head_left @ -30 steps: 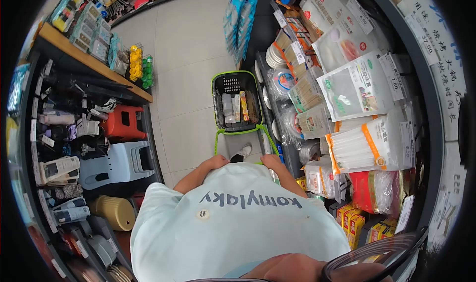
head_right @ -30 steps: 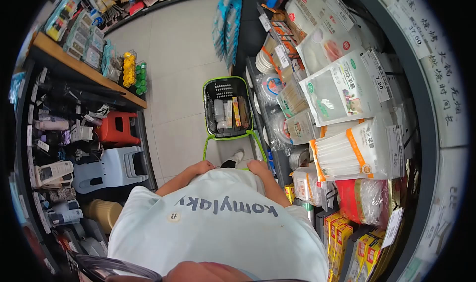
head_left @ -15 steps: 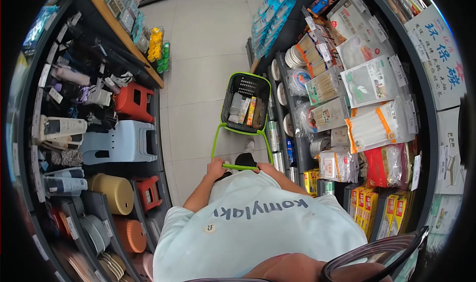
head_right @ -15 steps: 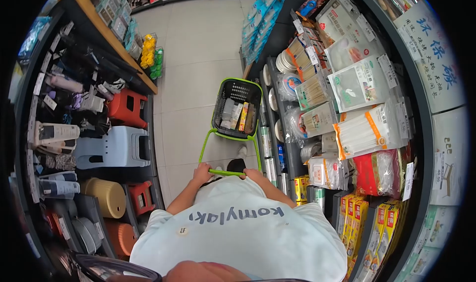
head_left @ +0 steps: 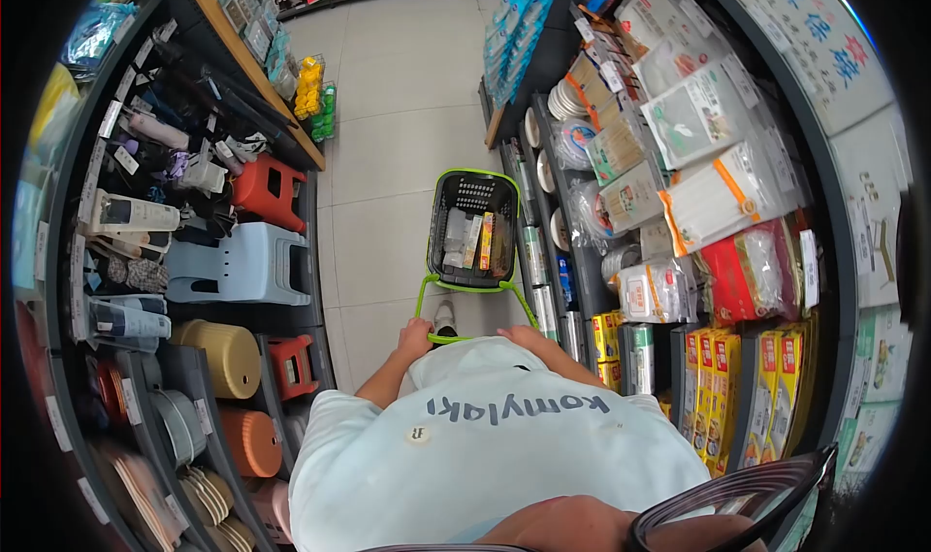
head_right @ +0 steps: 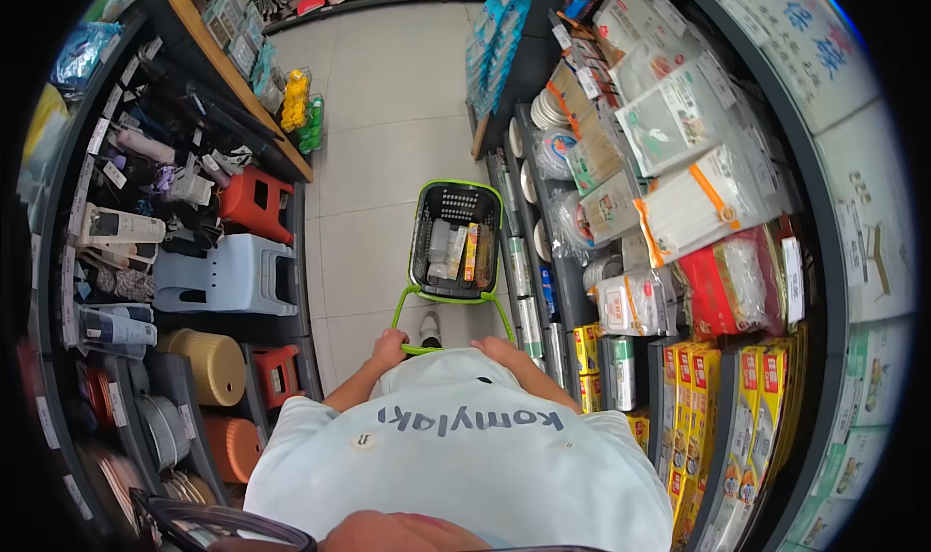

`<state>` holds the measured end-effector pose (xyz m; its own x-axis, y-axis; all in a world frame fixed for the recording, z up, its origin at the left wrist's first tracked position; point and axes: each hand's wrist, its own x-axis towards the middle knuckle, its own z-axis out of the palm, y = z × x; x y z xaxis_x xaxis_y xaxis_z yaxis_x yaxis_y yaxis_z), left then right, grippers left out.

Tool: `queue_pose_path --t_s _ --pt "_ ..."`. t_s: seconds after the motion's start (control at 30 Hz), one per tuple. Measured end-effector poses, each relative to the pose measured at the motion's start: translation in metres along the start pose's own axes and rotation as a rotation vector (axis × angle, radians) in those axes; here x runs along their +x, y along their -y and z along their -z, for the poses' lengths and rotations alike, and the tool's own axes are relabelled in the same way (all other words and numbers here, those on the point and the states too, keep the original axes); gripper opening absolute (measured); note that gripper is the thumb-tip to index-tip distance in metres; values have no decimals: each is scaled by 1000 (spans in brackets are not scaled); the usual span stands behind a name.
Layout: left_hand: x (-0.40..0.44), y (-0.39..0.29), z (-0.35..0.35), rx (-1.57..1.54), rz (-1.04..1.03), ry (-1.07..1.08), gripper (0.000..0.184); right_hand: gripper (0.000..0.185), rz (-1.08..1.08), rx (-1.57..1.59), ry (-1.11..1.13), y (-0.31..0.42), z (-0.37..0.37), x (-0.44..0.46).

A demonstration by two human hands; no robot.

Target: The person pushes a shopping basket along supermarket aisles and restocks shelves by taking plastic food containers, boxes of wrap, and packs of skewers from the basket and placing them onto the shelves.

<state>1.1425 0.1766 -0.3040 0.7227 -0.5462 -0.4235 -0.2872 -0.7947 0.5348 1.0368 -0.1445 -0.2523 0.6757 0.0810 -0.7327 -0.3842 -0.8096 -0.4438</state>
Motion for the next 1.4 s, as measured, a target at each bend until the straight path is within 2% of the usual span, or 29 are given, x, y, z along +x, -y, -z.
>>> queue_pose_path --t_s 0.03,0.17,0.33,0.47,0.53,0.67,0.73,0.77,0.83,0.87,0.93,1.07,1.13,1.23,1.4 --pt "-2 -7 -5 27 -19 21 19 61 -63 -15 -25 -7 -3 -9" --pt "-15 -41 -34 64 -53 89 24 66 -58 -11 -112 -54 -21 -41" --pt "-67 -94 -99 98 -40 191 23 60 -11 -89 -190 -114 -47 -94" --pt "-120 -137 -161 135 -8 195 24 55 13 -123 -160 -163 -88 -140" --pt "-133 -155 -176 32 36 135 27 51 -49 -82 -224 -186 -108 -155" --pt "-145 -161 -202 102 23 240 32 48 -38 -105 -215 -202 -104 -173" --pt "-150 -170 -206 107 4 286 37 47 -41 -112 -76 -204 -94 -179" --pt "-154 -175 -210 109 3 281 37 47 -38 -113 -81 -204 -90 -183" --pt "-164 -197 -209 104 84 333 40 49 -178 -39 -23 -209 -89 -190" --pt "-169 -203 -210 106 78 330 40 49 -180 -38 -29 -214 -95 -195" --pt "-174 -206 -215 22 42 430 43 49 -181 -77 -142 -219 -106 -205" --pt "-187 -188 -231 10 41 413 43 49 -176 -60 -156 -214 -125 -226" --pt "-201 -176 -235 -57 20 374 41 42 -183 -69 -205 -211 -144 -231" --pt "-224 -155 -253 -143 -50 330 39 47 -165 -84 -236 -215 -189 -225" --pt "-291 -128 -266 -189 -90 235 35 42 -167 -49 -98 -198 -256 -238"
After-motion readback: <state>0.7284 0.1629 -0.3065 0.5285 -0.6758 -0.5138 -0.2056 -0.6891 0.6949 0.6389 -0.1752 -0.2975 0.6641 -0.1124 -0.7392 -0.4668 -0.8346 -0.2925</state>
